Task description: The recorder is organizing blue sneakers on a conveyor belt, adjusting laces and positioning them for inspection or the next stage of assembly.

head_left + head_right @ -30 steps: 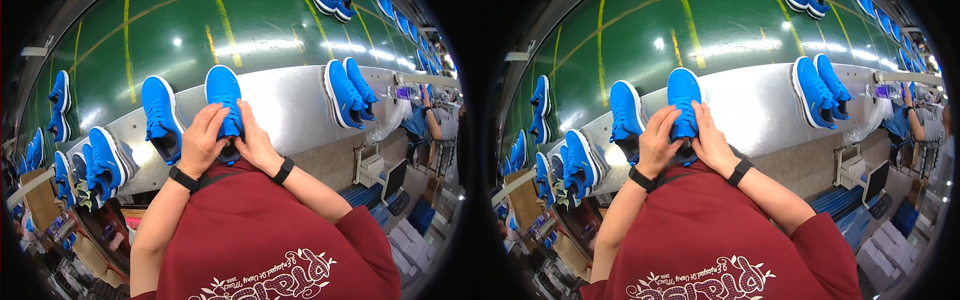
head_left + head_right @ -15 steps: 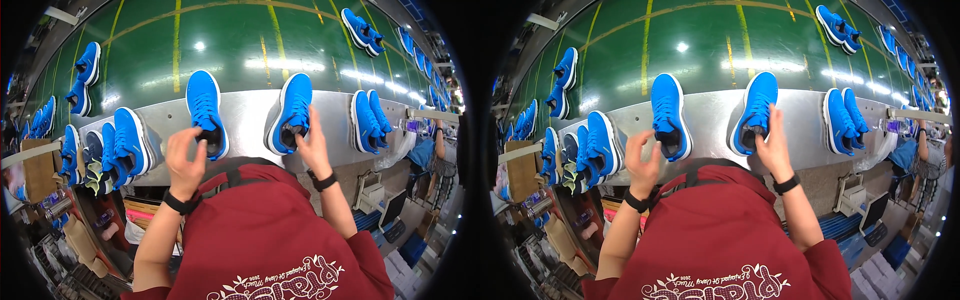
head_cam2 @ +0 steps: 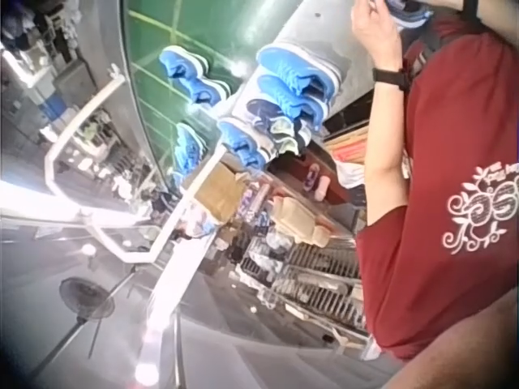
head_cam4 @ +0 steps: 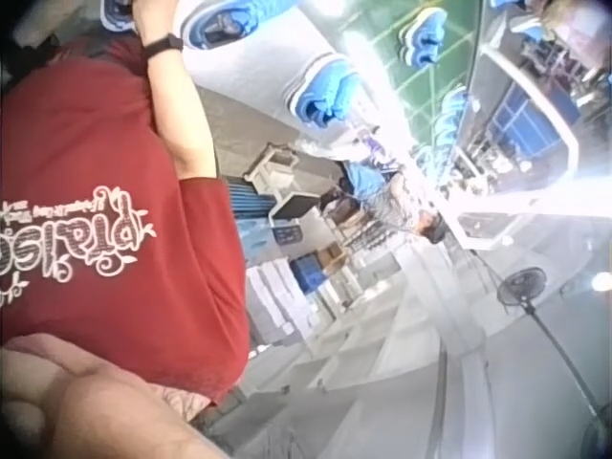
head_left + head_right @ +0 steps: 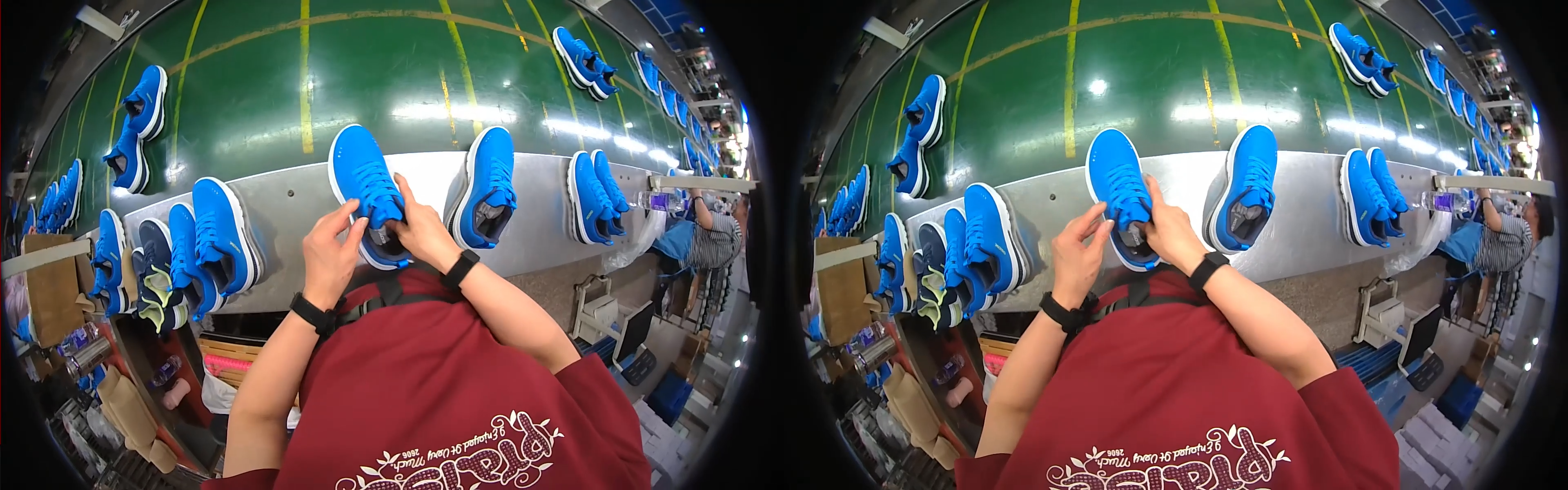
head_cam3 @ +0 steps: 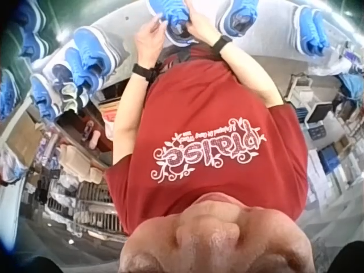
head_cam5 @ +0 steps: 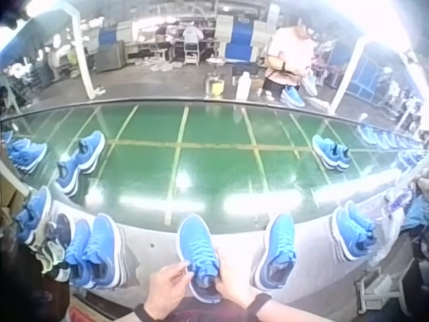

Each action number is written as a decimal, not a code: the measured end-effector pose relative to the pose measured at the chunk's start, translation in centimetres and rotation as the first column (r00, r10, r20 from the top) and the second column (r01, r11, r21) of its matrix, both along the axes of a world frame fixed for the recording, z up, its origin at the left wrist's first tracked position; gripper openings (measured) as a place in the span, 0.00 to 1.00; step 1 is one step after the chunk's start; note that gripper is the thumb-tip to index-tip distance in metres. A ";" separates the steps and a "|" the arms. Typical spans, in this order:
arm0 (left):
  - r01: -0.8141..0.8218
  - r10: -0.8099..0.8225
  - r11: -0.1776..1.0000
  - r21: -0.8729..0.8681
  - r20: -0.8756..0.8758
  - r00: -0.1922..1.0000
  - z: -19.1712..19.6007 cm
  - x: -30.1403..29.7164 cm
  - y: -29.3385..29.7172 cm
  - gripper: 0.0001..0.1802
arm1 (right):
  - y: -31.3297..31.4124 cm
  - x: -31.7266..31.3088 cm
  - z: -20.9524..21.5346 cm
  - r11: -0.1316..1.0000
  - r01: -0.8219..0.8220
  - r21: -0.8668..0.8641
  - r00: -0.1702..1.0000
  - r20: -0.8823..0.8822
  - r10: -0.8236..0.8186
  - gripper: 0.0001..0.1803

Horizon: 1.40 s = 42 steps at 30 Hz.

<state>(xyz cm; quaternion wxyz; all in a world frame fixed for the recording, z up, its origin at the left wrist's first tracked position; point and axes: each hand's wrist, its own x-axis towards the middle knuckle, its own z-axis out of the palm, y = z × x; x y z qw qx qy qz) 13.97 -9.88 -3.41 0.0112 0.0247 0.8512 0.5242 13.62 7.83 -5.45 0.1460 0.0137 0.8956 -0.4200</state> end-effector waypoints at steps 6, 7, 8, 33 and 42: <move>0.338 -0.467 0.864 -0.373 -0.344 0.815 0.6 -1.2 2.7 0.23 | 1.5 0.5 0.1 0.993 0.005 0.119 1.000 0.011 -0.006 0.40; 0.362 -0.490 0.853 -0.376 -0.341 0.802 -0.5 -1.4 3.2 0.24 | 1.9 0.5 -0.2 0.992 -0.018 0.123 0.999 -0.026 0.021 0.39; 0.348 -0.482 0.856 -0.382 -0.346 0.805 -0.6 -1.5 3.5 0.23 | 2.7 0.6 0.6 0.996 -0.030 0.081 0.999 -0.033 0.033 0.35; 0.485 -0.827 0.489 -0.725 -0.210 0.521 2.2 -3.7 6.8 0.03 | -1.8 3.8 -3.2 0.909 -0.179 0.376 0.725 -0.574 0.380 0.12; 0.074 -0.084 0.995 0.070 0.162 0.983 0.2 0.1 0.2 0.25 | -1.3 3.5 -1.3 0.745 -0.382 0.546 0.750 -0.288 0.595 0.10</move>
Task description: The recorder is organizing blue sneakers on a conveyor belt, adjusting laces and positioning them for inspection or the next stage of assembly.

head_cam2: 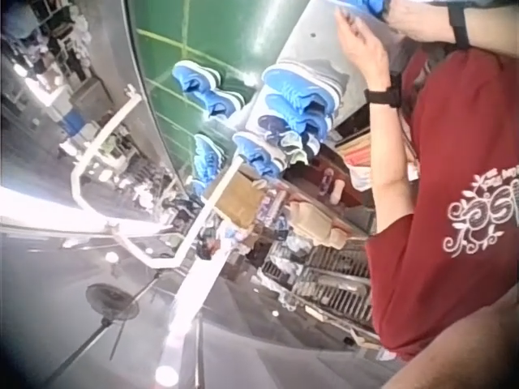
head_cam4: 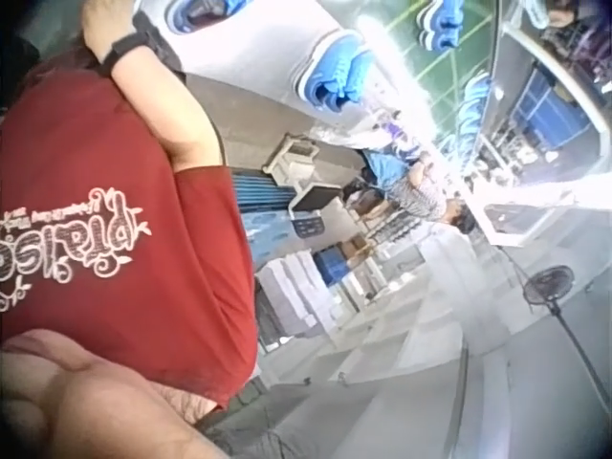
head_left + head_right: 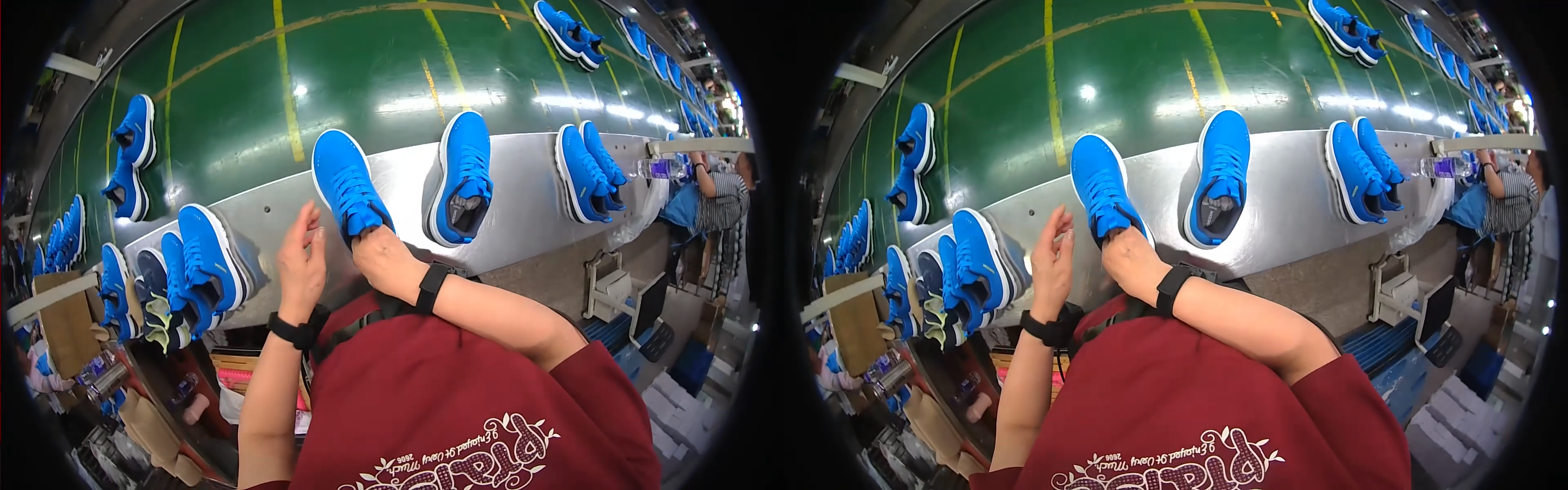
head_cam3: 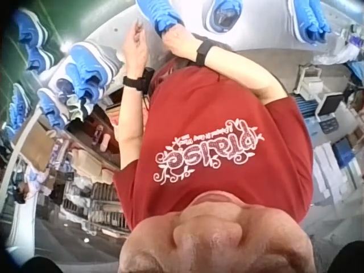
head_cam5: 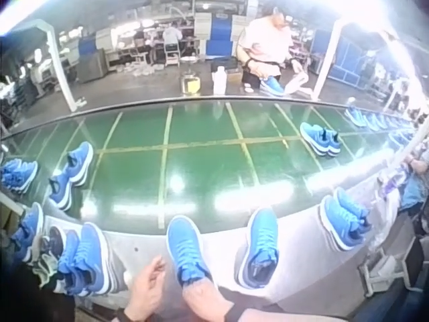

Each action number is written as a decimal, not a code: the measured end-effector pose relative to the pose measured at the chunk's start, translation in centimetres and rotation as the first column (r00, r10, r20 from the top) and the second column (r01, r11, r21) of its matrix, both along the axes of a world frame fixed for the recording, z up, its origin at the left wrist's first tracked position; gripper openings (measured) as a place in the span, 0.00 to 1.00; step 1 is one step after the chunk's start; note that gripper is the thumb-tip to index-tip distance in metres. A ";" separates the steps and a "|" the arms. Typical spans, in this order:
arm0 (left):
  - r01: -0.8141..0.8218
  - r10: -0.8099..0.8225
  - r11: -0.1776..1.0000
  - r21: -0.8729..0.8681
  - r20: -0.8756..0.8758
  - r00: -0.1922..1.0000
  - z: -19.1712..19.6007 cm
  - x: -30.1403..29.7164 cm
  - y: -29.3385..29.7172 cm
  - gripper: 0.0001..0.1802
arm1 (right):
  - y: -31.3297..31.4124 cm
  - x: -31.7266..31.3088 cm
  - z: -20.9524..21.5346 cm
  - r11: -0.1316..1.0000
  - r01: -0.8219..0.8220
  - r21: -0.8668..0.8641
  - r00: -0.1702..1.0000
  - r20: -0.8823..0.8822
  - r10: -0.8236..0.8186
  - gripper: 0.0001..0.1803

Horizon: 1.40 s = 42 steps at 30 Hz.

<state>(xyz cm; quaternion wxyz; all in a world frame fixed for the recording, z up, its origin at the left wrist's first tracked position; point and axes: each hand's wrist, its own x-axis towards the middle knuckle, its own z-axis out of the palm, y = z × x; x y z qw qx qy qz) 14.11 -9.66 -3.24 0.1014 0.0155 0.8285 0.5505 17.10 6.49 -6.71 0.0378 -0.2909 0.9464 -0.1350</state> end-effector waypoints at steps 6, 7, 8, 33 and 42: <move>-0.080 0.077 0.996 -0.025 -0.105 0.992 -0.5 0.3 2.9 0.17 | -0.1 0.0 0.1 1.000 0.006 0.015 0.997 -0.072 -0.005 0.04; -0.018 -0.023 0.970 -0.242 -0.165 0.986 0.0 0.2 3.1 0.15 | -0.1 0.0 0.2 1.000 0.005 0.016 0.997 -0.071 -0.004 0.04; -0.052 0.003 0.974 -0.222 -0.213 0.977 0.3 0.0 3.3 0.12 | -0.1 0.1 0.3 0.999 0.016 0.036 1.000 -0.005 -0.016 0.05; 0.513 -0.523 0.837 0.190 0.554 0.648 -1.6 -13.0 -3.5 0.23 | 0.1 -0.3 0.2 0.998 -0.025 -0.064 0.922 0.384 0.048 0.14; 0.404 -0.415 0.907 0.119 0.087 0.906 -1.3 -2.6 -0.2 0.50 | -0.4 0.7 0.5 0.994 0.097 -0.045 0.990 0.111 -0.092 0.14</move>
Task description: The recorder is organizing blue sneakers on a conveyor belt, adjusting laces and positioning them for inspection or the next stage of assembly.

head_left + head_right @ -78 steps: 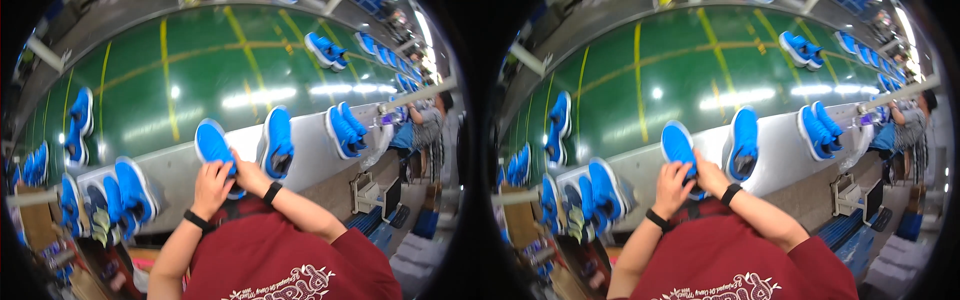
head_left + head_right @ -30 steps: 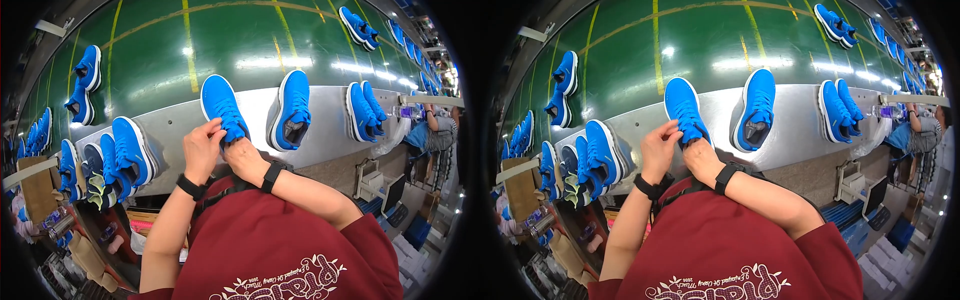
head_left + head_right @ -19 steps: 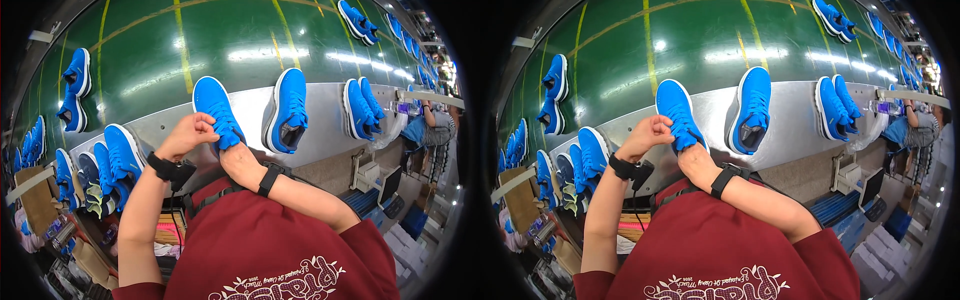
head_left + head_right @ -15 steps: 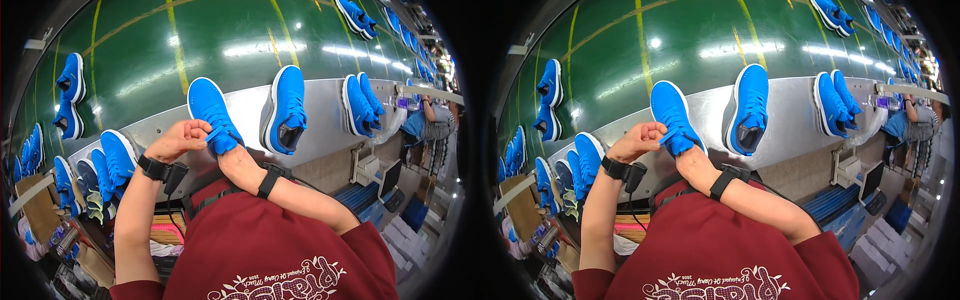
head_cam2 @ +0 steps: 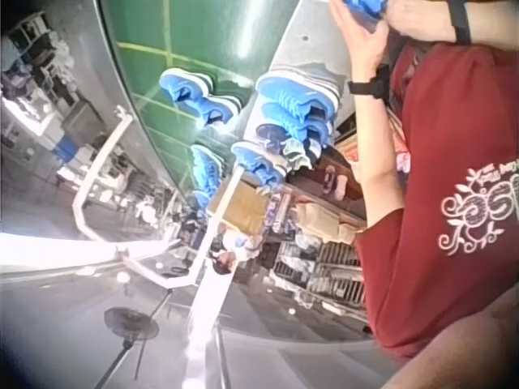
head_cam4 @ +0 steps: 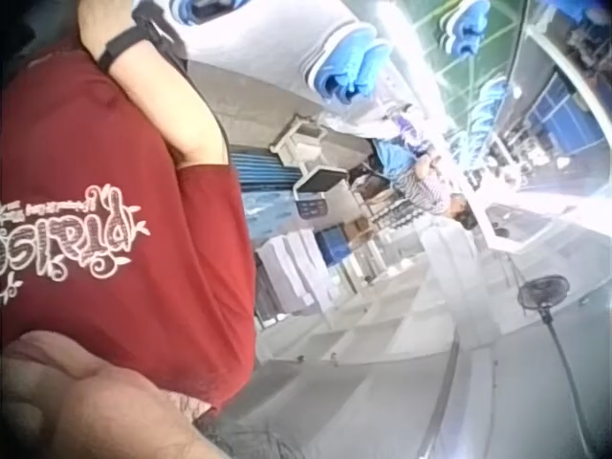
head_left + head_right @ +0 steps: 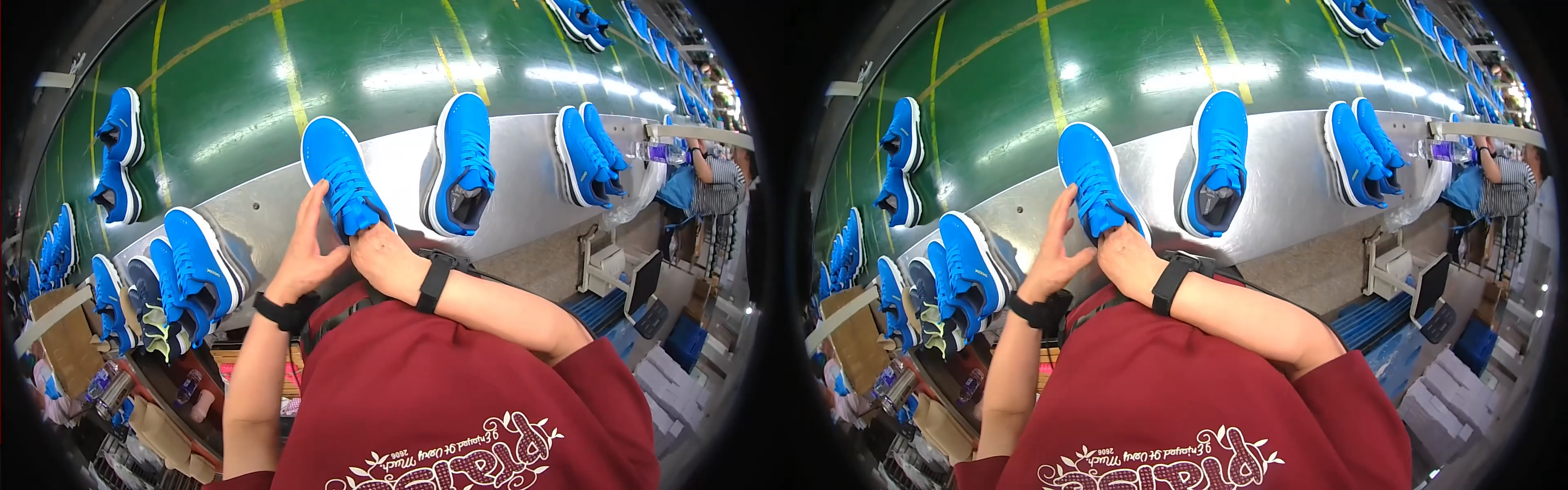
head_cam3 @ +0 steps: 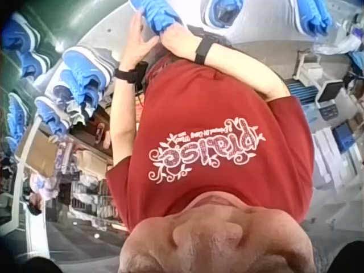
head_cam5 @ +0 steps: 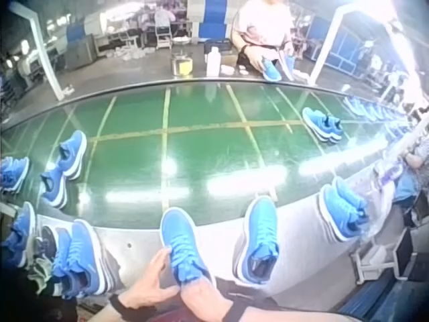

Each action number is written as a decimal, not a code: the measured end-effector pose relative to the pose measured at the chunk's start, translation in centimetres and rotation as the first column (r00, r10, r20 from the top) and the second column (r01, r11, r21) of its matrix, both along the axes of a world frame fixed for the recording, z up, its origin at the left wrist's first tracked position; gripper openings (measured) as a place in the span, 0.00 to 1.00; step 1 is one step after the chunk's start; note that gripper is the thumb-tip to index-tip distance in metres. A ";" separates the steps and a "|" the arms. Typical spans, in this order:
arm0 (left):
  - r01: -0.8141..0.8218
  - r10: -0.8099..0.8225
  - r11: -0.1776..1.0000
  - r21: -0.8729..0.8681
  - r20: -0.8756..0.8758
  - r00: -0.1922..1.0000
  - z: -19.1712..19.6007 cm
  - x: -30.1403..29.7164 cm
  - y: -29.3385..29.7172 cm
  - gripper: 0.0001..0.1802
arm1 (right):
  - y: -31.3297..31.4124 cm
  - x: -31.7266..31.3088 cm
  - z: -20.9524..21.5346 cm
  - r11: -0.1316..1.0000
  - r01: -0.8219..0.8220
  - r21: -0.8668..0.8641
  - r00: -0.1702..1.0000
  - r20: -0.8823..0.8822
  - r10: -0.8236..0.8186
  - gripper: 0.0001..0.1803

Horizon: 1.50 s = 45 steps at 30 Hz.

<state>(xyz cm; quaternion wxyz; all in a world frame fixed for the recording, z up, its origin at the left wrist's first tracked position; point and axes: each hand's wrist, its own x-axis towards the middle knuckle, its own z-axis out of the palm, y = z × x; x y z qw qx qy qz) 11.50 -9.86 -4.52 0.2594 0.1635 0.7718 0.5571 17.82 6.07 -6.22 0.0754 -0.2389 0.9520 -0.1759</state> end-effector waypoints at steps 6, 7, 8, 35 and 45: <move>-0.013 -0.003 0.993 -0.113 -0.144 0.990 -0.2 2.1 -0.4 0.56 | 3.7 -3.7 10.7 0.943 0.231 -0.241 0.873 0.480 -0.091 0.11; -0.072 0.035 0.984 -0.163 -0.218 0.975 -0.1 2.5 0.3 0.57 | 4.6 -3.2 9.7 0.776 0.492 -0.394 0.852 0.402 -0.336 0.09; -0.171 0.108 0.967 -0.187 -0.304 0.946 -0.3 2.4 1.2 0.58 | 5.2 -3.7 8.2 0.724 0.538 -0.431 0.842 0.248 -0.478 0.11; -0.328 0.137 0.904 -0.275 -0.542 0.829 -2.7 1.8 3.5 0.49 | 6.9 -9.1 5.8 0.748 0.575 -0.331 0.612 0.781 -0.124 0.20; -0.347 0.206 0.916 -0.204 -0.503 0.839 -2.9 1.6 3.7 0.51 | 9.6 -10.2 4.7 0.277 0.909 -0.312 0.248 0.938 0.242 0.30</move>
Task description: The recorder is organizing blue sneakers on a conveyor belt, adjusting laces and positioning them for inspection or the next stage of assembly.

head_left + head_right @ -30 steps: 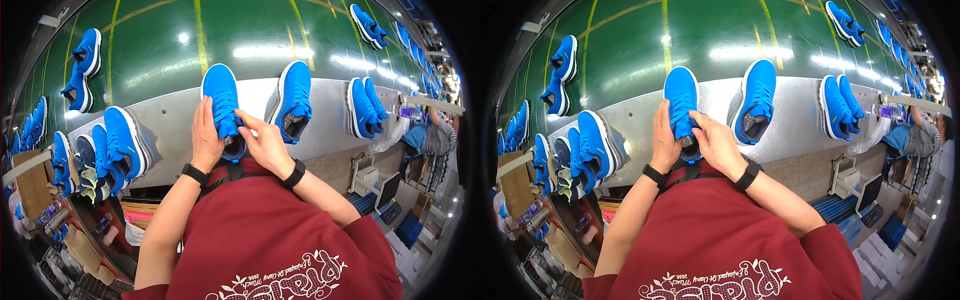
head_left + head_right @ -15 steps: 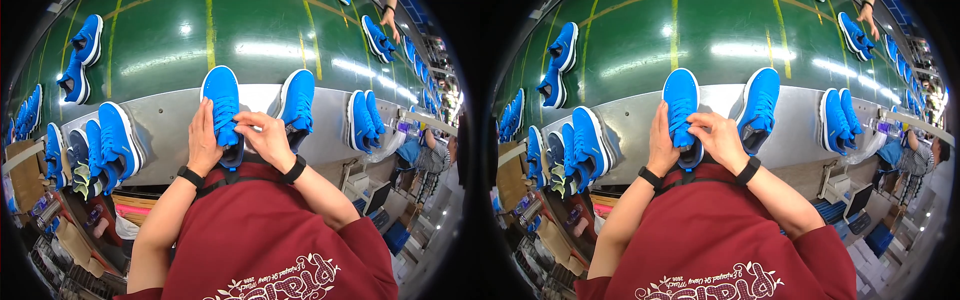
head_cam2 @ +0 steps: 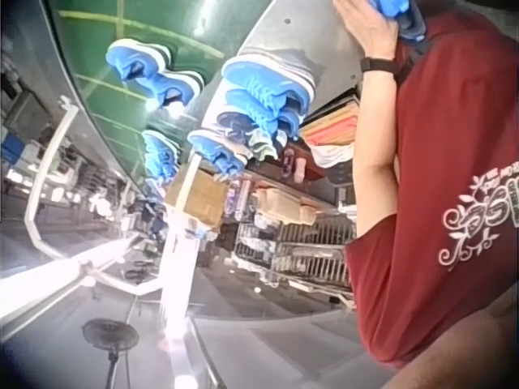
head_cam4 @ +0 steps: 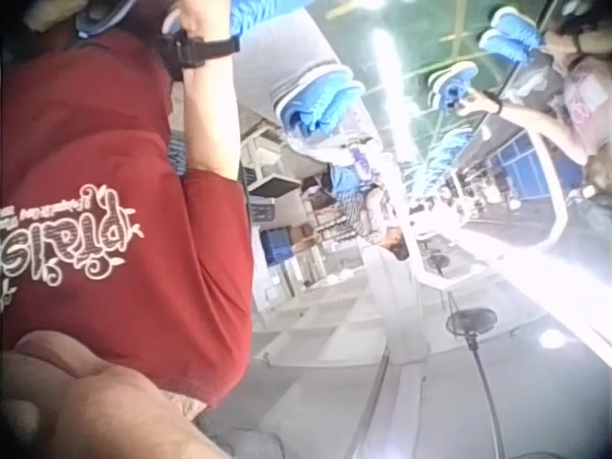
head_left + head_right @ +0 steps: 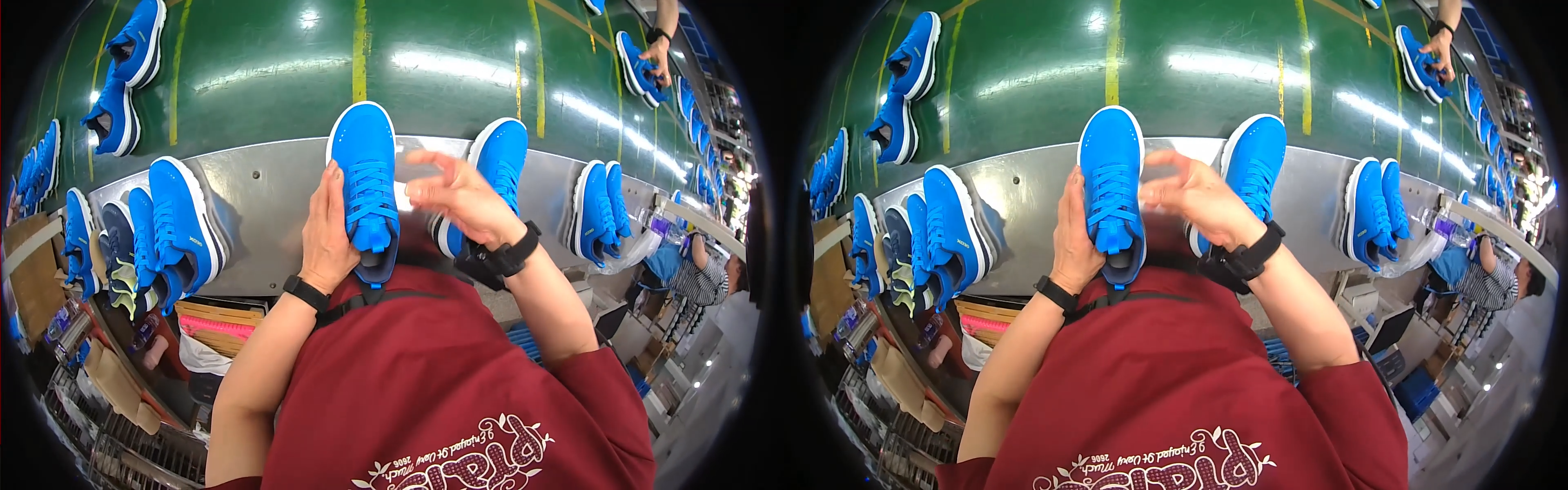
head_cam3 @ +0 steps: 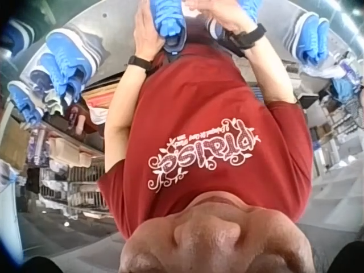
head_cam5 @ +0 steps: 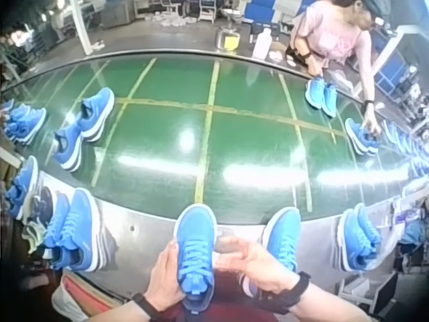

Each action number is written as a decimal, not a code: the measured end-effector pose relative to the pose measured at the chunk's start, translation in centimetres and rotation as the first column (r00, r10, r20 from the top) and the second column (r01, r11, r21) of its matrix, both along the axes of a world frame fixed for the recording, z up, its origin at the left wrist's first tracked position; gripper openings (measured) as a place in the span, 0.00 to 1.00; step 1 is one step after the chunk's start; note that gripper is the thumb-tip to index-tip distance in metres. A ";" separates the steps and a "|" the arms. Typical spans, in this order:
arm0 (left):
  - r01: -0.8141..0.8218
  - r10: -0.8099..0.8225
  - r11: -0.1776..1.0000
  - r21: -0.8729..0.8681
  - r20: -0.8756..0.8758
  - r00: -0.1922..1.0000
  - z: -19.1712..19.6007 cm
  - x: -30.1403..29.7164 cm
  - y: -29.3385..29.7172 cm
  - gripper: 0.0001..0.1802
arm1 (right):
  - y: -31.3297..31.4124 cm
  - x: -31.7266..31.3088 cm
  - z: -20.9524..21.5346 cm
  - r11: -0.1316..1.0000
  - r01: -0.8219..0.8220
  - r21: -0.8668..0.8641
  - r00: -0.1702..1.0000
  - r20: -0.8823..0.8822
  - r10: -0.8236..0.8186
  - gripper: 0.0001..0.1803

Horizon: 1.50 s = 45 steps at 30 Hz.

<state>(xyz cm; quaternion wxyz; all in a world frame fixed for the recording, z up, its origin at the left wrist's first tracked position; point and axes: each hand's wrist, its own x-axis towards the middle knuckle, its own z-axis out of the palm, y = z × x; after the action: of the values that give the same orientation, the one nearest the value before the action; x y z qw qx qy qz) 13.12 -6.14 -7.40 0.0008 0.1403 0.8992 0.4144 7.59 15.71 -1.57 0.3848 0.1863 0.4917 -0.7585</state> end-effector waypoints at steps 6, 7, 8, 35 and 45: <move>-0.001 0.000 1.000 0.023 0.053 0.999 0.5 0.0 -1.0 0.54 | -0.1 1.9 2.1 0.646 -0.256 0.719 0.712 -0.311 0.629 0.39; 0.006 -0.007 1.000 0.022 0.051 0.999 1.0 -0.2 -1.1 0.54 | -0.6 3.1 2.1 0.607 -0.244 0.756 0.684 -0.310 0.660 0.42; 0.071 -0.071 0.997 0.000 0.011 0.997 1.8 -0.4 -1.2 0.53 | -1.2 4.2 1.9 0.567 -0.229 0.791 0.654 -0.306 0.692 0.45; -0.265 0.115 0.923 0.278 0.458 0.881 3.5 -2.0 -1.6 0.20 | -5.8 7.1 -2.4 0.620 -0.024 0.785 0.727 -0.412 0.550 0.45; -0.124 0.138 0.990 -0.067 0.274 0.952 5.2 -1.4 -0.8 0.23 | -6.4 6.9 -1.3 0.636 -0.080 0.768 0.792 -0.338 0.508 0.43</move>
<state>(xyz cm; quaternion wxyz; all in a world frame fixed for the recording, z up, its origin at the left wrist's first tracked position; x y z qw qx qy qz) 11.68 -6.95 -2.21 0.1030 0.0207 0.9073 0.4071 14.54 9.33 -2.85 0.2538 0.0199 0.8576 -0.4470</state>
